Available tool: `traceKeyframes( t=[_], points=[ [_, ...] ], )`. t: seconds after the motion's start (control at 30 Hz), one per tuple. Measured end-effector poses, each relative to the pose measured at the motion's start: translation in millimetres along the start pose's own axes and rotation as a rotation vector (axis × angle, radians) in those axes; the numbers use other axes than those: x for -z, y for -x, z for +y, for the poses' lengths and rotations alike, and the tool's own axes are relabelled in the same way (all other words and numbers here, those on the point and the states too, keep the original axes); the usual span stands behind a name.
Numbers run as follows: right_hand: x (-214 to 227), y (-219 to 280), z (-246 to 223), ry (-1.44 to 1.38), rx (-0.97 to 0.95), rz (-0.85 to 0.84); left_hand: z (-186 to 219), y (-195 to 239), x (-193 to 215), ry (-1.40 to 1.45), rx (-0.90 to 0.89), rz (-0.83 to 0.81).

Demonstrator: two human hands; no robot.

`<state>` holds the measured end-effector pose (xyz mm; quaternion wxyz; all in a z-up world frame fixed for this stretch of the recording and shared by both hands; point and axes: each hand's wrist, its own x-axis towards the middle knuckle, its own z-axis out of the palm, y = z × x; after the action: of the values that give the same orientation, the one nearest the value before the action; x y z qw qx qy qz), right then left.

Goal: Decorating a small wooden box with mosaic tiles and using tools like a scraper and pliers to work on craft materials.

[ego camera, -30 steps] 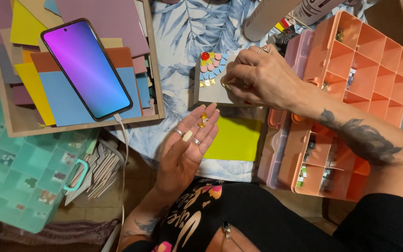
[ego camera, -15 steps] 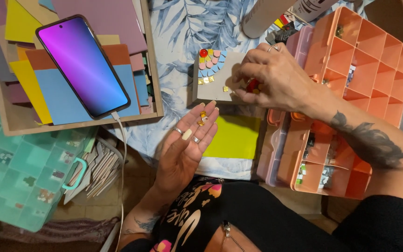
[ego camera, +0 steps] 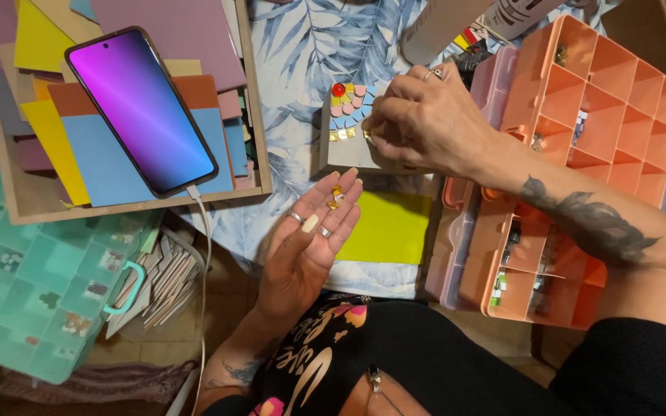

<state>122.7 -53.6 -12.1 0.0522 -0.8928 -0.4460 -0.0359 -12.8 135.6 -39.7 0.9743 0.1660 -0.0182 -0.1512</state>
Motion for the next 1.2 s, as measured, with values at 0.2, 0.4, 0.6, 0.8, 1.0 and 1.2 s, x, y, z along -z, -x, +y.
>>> traceKeyframes(
  t=[0.2, 0.4, 0.6, 0.8, 1.0, 1.2],
  points=[
    [-2.9, 3.8, 0.9, 0.039, -0.059, 0.010, 1.7, -1.0, 0.5, -0.048, -0.011, -0.025],
    [-3.4, 0.0, -1.1, -0.002, -0.051, 0.013, 1.7, -2.9, -1.0, -0.085, -0.015, -0.048],
    [-3.3, -1.6, -2.3, -0.049, -0.065, 0.021, 1.5, -4.3, 1.2, -0.082, -0.011, -0.046],
    [-6.1, -1.1, -0.4, -0.024, -0.037, 0.057, 0.2, -5.3, 2.6, -0.086, -0.011, -0.053],
    [-6.3, -1.6, -0.6, -0.009, -0.038, 0.055, -0.1, -5.4, 2.4, -0.080, -0.009, -0.049],
    [-5.8, -1.2, -1.3, -0.008, -0.042, 0.055, -0.4, -5.2, 1.1, -0.076, -0.008, -0.045]
  ],
)
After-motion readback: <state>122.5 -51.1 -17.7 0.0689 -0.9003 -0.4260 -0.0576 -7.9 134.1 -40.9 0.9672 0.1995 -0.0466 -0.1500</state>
